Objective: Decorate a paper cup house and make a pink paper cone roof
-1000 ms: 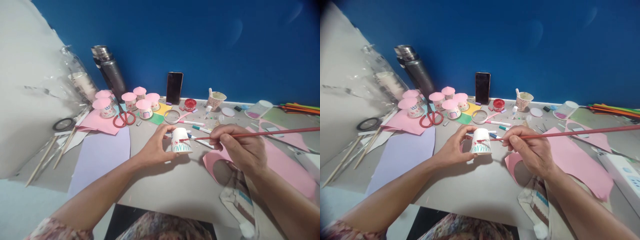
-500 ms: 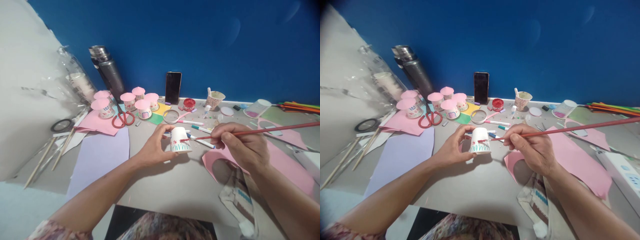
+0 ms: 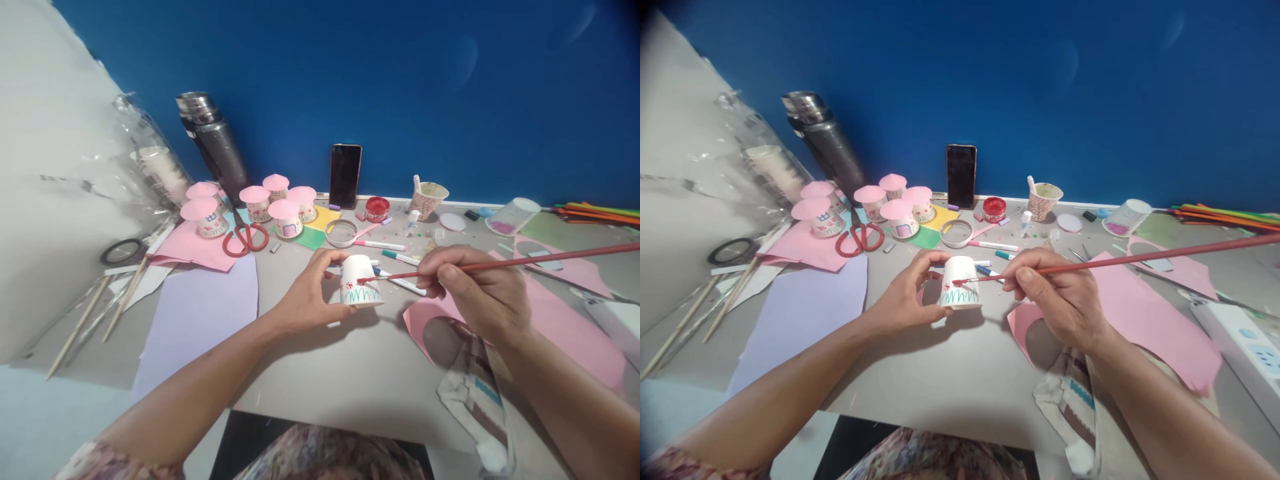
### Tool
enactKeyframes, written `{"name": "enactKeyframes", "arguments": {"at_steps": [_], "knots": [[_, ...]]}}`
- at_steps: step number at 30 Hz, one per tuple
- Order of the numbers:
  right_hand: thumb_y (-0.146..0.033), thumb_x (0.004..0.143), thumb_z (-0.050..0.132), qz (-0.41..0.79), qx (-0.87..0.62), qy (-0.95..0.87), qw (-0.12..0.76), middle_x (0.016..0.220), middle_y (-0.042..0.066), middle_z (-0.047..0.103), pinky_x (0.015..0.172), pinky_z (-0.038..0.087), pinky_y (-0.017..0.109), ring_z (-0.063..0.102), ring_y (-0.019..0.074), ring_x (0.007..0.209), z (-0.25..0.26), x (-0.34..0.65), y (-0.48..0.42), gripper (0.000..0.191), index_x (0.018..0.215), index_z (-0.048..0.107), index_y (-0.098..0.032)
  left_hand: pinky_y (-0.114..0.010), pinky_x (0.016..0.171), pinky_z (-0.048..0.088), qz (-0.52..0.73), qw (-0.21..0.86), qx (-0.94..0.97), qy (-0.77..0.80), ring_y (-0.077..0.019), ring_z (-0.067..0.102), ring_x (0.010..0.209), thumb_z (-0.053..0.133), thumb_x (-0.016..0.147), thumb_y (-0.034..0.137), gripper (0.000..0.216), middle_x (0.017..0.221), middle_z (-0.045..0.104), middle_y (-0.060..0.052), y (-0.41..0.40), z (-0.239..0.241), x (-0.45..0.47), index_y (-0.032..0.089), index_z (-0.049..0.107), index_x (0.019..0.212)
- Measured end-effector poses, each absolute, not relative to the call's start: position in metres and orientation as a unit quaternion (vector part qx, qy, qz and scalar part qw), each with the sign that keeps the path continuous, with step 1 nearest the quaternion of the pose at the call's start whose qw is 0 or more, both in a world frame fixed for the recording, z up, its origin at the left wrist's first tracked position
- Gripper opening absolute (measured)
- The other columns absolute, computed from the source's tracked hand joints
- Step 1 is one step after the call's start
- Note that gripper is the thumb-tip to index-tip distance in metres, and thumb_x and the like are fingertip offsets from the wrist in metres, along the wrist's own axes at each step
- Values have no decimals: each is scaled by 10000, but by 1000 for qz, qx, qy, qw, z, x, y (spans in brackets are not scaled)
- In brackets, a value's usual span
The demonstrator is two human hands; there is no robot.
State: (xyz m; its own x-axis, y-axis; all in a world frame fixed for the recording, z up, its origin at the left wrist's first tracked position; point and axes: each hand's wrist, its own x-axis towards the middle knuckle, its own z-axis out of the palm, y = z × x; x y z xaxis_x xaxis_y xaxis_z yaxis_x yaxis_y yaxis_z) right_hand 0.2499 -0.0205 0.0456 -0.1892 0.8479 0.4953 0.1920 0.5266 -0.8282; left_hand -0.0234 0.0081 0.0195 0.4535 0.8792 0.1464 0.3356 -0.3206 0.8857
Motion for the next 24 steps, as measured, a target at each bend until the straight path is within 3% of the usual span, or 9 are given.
{"name": "enactKeyframes", "arguments": {"at_steps": [24], "knots": [[-323, 1039, 629, 302, -394, -691, 526, 754, 25, 720, 550, 524, 270, 632, 151, 630, 53, 251, -20, 224, 912, 793, -239, -492, 1119, 489, 327, 421, 743, 406, -307, 538, 1354, 835, 698, 219, 700, 1433, 550, -81, 9, 19, -24, 280, 533, 1327]]}}
